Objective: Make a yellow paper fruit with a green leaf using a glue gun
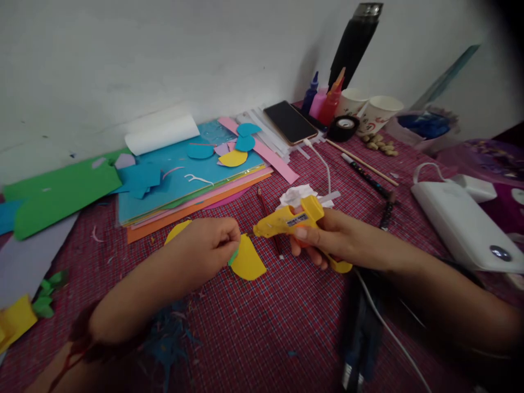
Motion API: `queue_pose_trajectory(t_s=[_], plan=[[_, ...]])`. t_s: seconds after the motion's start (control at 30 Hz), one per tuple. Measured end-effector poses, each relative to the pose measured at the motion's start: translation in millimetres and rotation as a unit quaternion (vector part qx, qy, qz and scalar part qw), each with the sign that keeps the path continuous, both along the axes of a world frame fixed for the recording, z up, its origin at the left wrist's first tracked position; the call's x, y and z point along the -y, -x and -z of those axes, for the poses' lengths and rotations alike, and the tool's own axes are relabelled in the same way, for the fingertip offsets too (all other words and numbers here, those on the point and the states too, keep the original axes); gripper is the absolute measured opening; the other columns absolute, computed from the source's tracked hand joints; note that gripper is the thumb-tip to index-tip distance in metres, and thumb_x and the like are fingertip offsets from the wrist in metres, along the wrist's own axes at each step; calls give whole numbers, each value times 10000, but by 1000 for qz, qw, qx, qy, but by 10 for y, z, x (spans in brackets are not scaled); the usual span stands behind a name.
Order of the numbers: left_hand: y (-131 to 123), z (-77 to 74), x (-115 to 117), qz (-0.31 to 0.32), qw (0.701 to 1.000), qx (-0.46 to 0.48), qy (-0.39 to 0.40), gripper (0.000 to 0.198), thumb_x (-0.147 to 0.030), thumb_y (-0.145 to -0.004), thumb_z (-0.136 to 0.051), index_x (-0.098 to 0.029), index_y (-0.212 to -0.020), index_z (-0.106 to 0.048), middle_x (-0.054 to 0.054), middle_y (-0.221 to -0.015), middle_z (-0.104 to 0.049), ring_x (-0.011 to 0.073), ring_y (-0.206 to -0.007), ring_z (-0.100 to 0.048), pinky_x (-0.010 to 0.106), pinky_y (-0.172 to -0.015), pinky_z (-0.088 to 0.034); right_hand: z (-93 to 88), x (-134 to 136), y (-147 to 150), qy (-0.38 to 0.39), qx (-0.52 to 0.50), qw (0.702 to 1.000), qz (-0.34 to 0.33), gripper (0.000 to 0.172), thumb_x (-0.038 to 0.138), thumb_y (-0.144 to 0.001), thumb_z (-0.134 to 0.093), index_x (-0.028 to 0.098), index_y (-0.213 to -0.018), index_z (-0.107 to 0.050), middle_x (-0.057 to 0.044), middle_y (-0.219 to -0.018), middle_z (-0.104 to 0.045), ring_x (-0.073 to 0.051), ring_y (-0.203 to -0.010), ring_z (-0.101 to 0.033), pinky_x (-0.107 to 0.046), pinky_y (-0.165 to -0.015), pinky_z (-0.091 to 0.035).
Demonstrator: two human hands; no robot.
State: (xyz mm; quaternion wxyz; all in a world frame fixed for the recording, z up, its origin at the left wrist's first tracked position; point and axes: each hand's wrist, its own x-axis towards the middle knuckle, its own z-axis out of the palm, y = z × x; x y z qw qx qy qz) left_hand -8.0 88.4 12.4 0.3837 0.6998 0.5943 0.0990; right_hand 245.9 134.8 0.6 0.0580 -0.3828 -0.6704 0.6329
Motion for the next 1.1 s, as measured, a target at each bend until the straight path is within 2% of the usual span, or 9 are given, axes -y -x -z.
queue_pose_trajectory(t_s=[0.2, 0.47, 0.93, 1.1], plan=[[-39, -36, 0, 6, 1000, -22, -19, 162, -338, -712, -481, -206, -625, -512, -21, -563, -495, 122, -510, -408, 246, -490, -220, 7, -23, 22, -8, 1, 1000, 3, 534, 661, -882, -487, 142, -814, -595, 27, -584, -503, -63, -459, -464, -170, -404, -364], [-22, -2, -1, 6, 1000, -12, -21, 162, -338, -708, -484, -208, -623, -527, -12, -578, -516, 128, -521, -419, 252, -498, -211, -18, 0, -5, -29, -17, 999, 4, 511, 633, -909, -464, 148, -818, -600, 33, -564, -496, -59, -443, -440, -174, -391, -333], [-30, -2, -7, 2, 1000, -21, -13, 130, -297, -716, -475, -200, -644, -522, -26, -567, -496, 124, -543, -410, 248, -508, -227, -43, -2, 12, -42, -25, 999, 10, 530, 653, -887, -478, 141, -799, -585, 35, -556, -485, -60, -439, -432, -175, -383, -323], [-34, -4, -8, -1, 1000, -24, -15, 144, -301, -732, -471, -197, -654, -532, -22, -579, -508, 125, -558, -415, 247, -509, -232, -3, -2, 15, -32, -5, 999, -13, 563, 683, -871, -475, 136, -810, -595, 29, -569, -486, -66, -465, -448, -174, -410, -362]])
